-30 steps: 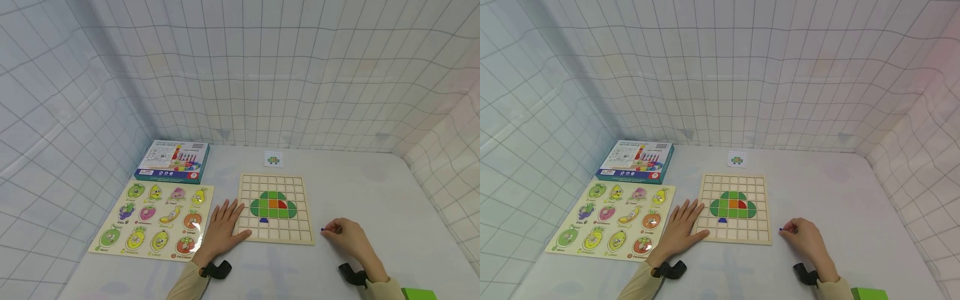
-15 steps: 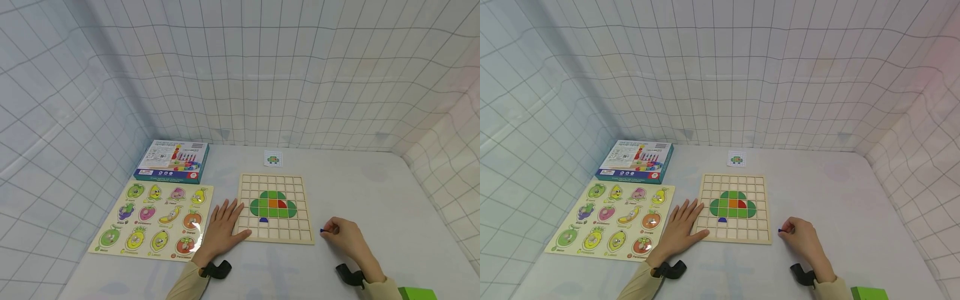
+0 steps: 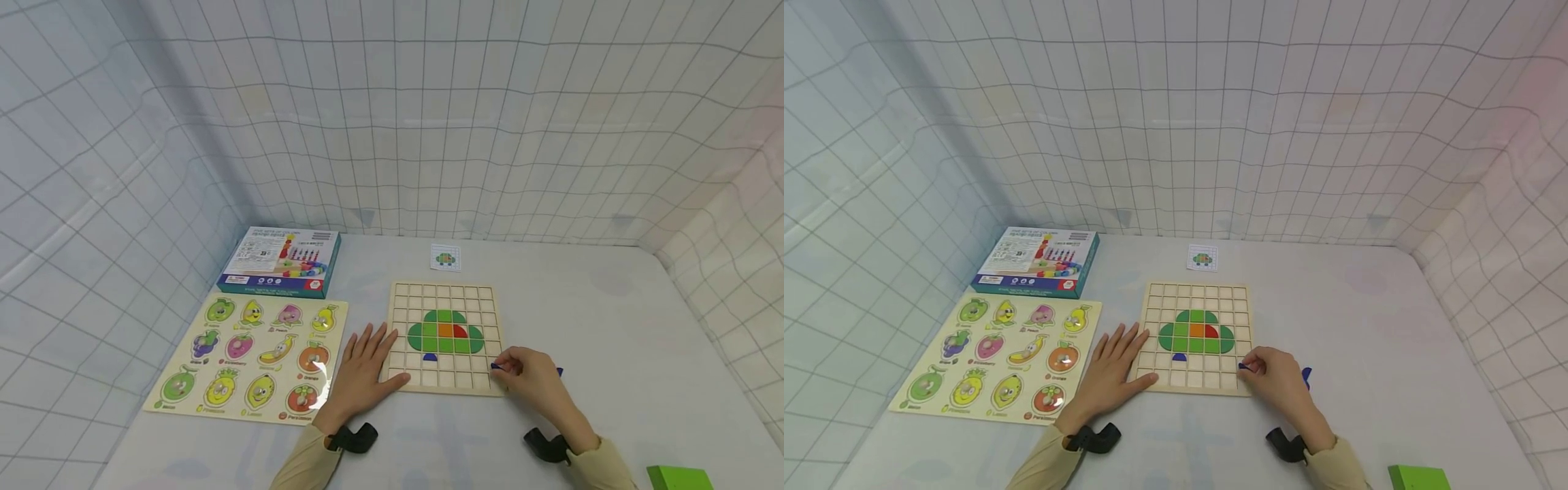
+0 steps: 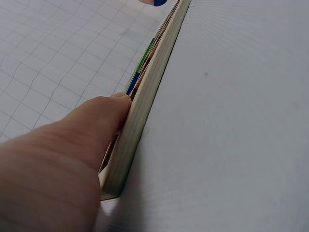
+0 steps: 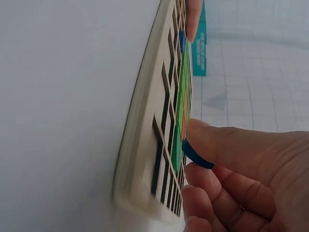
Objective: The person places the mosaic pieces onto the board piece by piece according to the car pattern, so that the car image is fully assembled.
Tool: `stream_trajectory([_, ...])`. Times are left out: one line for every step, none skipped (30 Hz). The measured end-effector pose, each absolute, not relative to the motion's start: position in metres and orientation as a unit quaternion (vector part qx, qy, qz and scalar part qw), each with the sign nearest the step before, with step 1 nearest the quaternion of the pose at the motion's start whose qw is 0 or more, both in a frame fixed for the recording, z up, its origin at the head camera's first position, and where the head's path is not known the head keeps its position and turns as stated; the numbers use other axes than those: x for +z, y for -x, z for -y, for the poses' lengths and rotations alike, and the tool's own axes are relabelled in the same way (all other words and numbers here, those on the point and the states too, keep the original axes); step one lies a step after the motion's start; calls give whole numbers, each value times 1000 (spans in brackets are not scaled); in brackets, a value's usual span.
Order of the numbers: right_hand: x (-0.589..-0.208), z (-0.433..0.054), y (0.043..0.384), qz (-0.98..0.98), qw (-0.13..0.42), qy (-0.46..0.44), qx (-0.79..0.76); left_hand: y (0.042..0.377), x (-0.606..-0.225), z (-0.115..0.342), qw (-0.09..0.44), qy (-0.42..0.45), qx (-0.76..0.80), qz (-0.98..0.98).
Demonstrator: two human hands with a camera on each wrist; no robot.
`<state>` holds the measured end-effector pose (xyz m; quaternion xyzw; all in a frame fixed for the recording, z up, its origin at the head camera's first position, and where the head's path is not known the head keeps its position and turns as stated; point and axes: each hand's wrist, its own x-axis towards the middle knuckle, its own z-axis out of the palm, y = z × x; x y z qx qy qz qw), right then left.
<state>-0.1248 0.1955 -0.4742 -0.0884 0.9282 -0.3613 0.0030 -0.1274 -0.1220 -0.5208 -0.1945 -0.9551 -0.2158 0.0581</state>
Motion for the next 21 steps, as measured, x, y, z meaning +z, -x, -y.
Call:
stream_trajectory([-475, -189, 126, -926, 10, 93, -366, 127, -521, 122, 58, 195, -215, 955])
stream_trajectory([-475, -184, 127, -924, 15, 100, -369, 127, -521, 122, 58, 195, -215, 955])
stream_trajectory([-476, -178, 128, -922, 19, 107, -372, 127, -521, 122, 57, 194, -215, 955])
stream_trajectory([-476, -172, 130, -919, 23, 113, -376, 127, -521, 122, 57, 193, -215, 956])
stream_trajectory([-476, -167, 131, -917, 23, 120, -379, 127, -521, 122, 57, 193, -214, 956])
stream_trajectory([-476, -161, 132, -915, 22, 129, -382, 127, -521, 123, 57, 192, -215, 956])
stream_trajectory([-475, -157, 133, -913, 23, 134, -384, 127, -521, 122, 57, 192, -215, 956])
stream_trajectory([-475, -152, 134, -912, 22, 139, -384, 127, -521, 122, 56, 191, -215, 956])
stream_trajectory([-475, -148, 135, -912, 21, 144, -384, 127, -521, 122, 56, 191, -215, 956])
stream_trajectory([-475, -144, 135, -911, 20, 148, -383, 127, -521, 122, 56, 191, -214, 956])
stream_trajectory([-475, -140, 136, -911, 19, 151, -383, 127, -521, 122, 57, 191, -215, 956])
stream_trajectory([-475, -136, 137, -911, 18, 154, -383, 127, -521, 122, 56, 191, -215, 956])
stream_trajectory([-475, -132, 138, -910, 19, 155, -384, 127, -521, 122, 56, 191, -214, 956])
stream_trajectory([-475, -129, 138, -909, 19, 158, -385, 127, -521, 122, 55, 190, -215, 956])
stream_trajectory([-476, -126, 139, -909, 19, 161, -385, 127, -521, 122, 56, 190, -215, 956])
stream_trajectory([-476, -123, 140, -908, 19, 164, -385, 128, -521, 122, 57, 191, -215, 956])
stream_trajectory([-477, -121, 141, -907, 19, 168, -387, 128, -522, 122, 57, 191, -215, 956])
stream_trajectory([-477, -119, 141, -905, 20, 172, -388, 128, -522, 123, 58, 191, -214, 956])
stream_trajectory([-478, -117, 142, -904, 22, 177, -388, 128, -523, 123, 59, 192, -214, 956])
stream_trajectory([-479, -115, 143, -904, 23, 181, -386, 128, -523, 123, 61, 193, -214, 956])
stream_trajectory([-480, -113, 143, -904, 24, 185, -384, 128, -523, 123, 64, 194, -214, 955])
